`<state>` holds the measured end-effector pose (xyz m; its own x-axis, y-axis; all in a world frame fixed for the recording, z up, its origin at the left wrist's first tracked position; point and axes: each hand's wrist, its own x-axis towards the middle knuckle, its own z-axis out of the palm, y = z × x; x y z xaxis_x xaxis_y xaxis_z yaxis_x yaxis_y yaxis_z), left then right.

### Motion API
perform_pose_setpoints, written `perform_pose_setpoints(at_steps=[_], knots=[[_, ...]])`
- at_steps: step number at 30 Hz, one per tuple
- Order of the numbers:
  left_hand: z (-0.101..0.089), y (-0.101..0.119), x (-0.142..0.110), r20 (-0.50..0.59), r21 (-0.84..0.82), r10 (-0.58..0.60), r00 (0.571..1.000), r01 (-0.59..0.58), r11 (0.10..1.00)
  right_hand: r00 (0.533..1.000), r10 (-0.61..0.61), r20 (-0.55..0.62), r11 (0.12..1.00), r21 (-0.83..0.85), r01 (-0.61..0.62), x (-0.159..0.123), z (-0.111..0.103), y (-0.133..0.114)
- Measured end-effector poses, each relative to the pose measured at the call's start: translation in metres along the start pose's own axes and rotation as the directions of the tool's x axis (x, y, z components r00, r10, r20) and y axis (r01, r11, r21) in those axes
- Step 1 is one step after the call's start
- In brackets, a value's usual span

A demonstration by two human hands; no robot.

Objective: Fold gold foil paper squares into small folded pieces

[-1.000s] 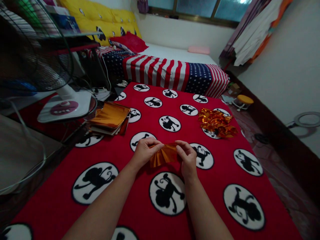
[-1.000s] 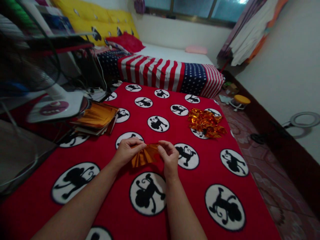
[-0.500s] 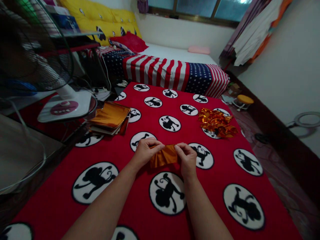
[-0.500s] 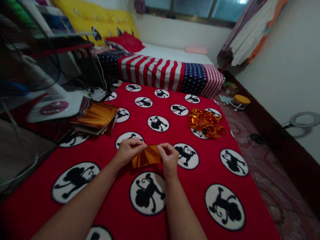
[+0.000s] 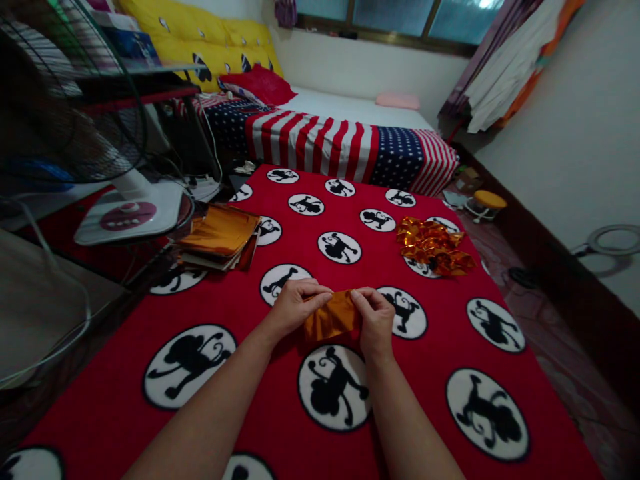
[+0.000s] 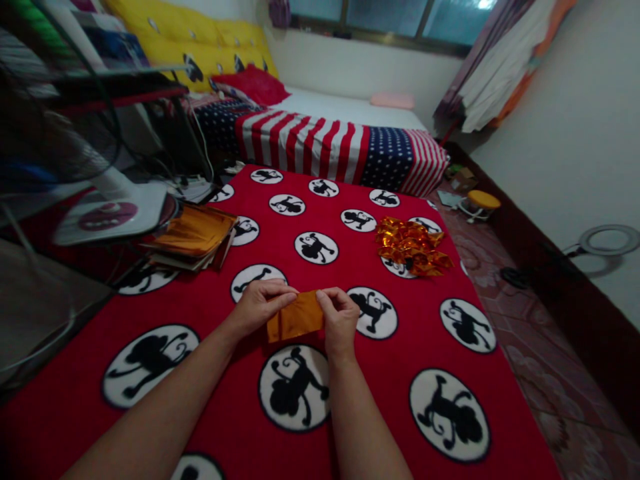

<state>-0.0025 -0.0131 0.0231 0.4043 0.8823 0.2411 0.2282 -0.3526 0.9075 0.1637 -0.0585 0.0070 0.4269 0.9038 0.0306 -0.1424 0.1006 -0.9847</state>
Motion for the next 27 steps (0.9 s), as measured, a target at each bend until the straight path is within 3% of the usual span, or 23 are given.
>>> perform_pose_setpoints(at_steps=[19,27], knots=[[0.0002,0.0064,-0.0013,-0.061,0.038,0.018,0.998,-0.016,0.999,0.997,0.045,0.056,0.999,0.012,-0.046,0.0005,-0.0002,-0.0017],[-0.0019,0.0047,-0.0020,-0.040,0.066,0.022,0.999,-0.019,0.998,0.976,0.102,0.192,0.995,-0.010,-0.102,0.0037,-0.0040,-0.0063]])
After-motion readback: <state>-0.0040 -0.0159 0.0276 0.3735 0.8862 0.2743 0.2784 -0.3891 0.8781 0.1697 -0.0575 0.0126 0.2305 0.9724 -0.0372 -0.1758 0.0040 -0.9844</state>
